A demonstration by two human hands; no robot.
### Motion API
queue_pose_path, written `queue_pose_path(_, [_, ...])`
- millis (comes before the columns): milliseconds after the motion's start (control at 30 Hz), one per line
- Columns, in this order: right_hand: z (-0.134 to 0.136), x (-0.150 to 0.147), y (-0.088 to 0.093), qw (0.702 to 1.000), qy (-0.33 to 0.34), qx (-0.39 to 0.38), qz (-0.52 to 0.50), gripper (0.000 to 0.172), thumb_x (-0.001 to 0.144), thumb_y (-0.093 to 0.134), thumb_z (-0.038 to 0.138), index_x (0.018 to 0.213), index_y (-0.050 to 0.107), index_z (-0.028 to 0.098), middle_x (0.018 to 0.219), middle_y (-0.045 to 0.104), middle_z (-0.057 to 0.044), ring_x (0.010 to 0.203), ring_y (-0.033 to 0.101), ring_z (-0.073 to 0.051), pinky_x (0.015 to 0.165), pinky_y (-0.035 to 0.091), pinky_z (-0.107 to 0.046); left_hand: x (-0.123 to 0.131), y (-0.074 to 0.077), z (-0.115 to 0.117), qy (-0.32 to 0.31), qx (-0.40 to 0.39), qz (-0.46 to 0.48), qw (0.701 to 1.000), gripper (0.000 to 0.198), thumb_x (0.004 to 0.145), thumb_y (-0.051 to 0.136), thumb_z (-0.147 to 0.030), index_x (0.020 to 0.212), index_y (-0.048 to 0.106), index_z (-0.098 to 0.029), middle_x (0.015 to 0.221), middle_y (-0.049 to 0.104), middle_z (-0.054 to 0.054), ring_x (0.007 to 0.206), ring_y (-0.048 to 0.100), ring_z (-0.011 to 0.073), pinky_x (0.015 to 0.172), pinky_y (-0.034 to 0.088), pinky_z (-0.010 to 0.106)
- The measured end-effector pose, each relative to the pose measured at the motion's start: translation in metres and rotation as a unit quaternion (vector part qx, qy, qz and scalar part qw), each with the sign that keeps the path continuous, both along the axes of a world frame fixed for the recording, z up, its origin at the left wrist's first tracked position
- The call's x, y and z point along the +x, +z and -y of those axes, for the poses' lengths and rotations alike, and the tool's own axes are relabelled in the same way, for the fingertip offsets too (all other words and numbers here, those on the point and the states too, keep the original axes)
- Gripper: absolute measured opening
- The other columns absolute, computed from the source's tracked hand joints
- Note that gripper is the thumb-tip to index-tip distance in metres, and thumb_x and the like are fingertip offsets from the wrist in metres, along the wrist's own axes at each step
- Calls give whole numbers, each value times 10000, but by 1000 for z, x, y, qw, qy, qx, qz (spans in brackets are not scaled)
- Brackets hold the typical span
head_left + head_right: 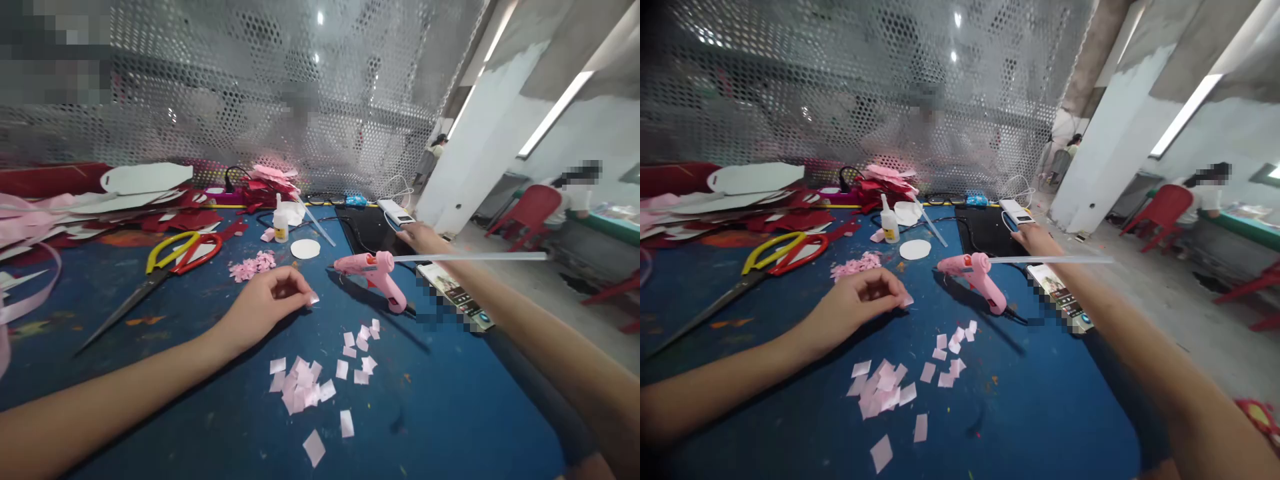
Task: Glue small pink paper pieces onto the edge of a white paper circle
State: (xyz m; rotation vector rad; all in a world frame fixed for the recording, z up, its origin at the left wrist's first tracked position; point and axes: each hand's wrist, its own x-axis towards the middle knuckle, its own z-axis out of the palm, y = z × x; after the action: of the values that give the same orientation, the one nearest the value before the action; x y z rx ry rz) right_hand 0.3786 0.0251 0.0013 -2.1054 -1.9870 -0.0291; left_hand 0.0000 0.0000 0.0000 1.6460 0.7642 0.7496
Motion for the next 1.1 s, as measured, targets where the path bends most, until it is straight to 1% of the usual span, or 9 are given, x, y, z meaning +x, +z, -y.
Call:
queue_pose_path(133, [26,8,9,996,13,36,-80,347,908,535,368,1207,549,192,1273,537,-89,1098,553,-226,921,474,-452,-1,0,-1,0,15,-13,1000,151,710,708,-245,728,587,-157,711,673,-20,664,618,78,650,473,180])
queue_pose_path(267, [82,32,15,981,-1,42,-189,376,909,512,433,1183,569,181,1234,589,-97,1111,572,-230,957,459,-474,0,-1,-1,3,27,-24,999,161,712,716,-253,743,591,-155,711,672,-20,661,611,77,645,468,180])
queue_pose_path(367, [125,41,5,963,-47,53,-262,417,831,571,512,1141,604,236,1224,622,-97,1154,566,-298,974,467,-476,2,-1,-1,3,38,-32,999,175,707,721,-265,749,591,-156,709,674,-14,650,609,86,636,469,194])
queue_pose_path(467, [150,39,-13,939,-76,58,-329,454,785,600,521,1143,576,245,1240,617,-103,1146,583,-295,977,481,-477,3,-1,-1,8,54,-37,998,176,702,718,-264,753,589,-157,718,680,-5,645,615,95,634,475,207])
queue_pose_path(600, [154,33,-27,916,-78,53,-391,514,647,740,450,1091,572,255,1242,618,-78,1199,550,-280,1044,434,-461,3,-2,0,17,61,-32,997,174,694,704,-264,749,577,-160,721,684,4,646,630,106,641,490,223])
queue_pose_path(833, [152,31,-24,896,-80,51,-434,489,561,802,348,1010,618,282,1215,635,-61,1208,540,-297,1072,415,-423,2,-2,1,23,62,-31,997,178,690,693,-267,754,561,-165,729,692,8,673,658,126,676,525,252])
queue_pose_path(900, [155,28,-22,893,-84,53,-439,437,587,783,349,996,627,326,1208,638,-33,1206,542,-291,1069,423,-416,2,-1,1,22,62,-30,997,174,696,689,-266,759,561,-167,730,692,7,672,657,123,676,527,250])
queue_pose_path(1000, [160,24,-17,889,-95,58,-444,275,702,677,402,973,632,418,1169,651,24,1184,559,-259,1042,454,-402,2,-1,1,18,60,-30,998,170,697,688,-262,762,563,-166,729,689,6,670,655,118,675,525,242])
queue_pose_path(1100, [162,24,-16,890,-109,59,-440,183,737,632,409,918,649,429,1128,670,37,1152,582,-247,1019,471,-383,2,-2,1,17,60,-30,998,176,692,692,-260,766,563,-164,724,682,2,668,653,114,671,521,236])
